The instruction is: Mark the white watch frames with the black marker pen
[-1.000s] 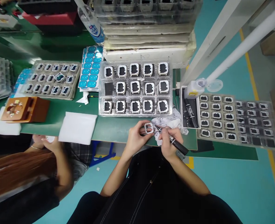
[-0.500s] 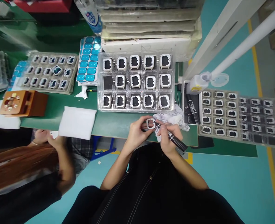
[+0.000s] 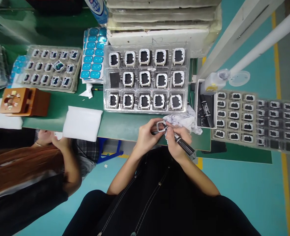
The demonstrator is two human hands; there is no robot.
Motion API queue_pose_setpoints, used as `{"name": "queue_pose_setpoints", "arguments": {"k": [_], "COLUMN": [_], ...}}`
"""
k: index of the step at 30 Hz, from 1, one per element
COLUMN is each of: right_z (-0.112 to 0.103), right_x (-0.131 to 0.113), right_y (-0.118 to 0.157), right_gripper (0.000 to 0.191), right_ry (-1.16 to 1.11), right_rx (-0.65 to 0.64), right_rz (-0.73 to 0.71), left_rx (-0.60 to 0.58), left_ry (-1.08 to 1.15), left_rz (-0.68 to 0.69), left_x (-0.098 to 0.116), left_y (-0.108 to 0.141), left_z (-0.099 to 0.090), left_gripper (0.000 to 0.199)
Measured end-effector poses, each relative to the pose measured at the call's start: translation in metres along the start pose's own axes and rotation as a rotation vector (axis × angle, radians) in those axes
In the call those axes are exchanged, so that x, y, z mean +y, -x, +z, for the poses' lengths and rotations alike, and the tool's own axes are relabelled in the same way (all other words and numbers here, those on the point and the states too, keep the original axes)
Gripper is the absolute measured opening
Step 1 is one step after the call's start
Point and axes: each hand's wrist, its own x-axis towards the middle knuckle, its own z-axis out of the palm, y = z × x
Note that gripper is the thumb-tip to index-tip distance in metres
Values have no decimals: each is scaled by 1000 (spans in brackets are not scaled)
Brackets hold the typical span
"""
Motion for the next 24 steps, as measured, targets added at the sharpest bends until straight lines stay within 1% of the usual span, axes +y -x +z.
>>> {"name": "queue_pose_setpoints", "arguments": {"k": [5,10,18,24], "right_z": [0,1,2,1], "right_x": [-2,-1,-3,-1], "right_y": [-3,-4,-4,-2], "right_gripper": [15,13,12,10], "right_ry": [40,45,49,76], "right_rx": [-6,-3,7,2], "right_rz": [-50,-72,-67,-35], "left_rx": [-4,-5,0,0], "left_ry": [-5,-10,-34,-76], "left_rz": [27,50,48,26], "left_x": [-3,-3,0,1], "left_y": [1,1,1,1], "left_z": [0,1,1,1], "left_gripper": [45,43,40,40]}}
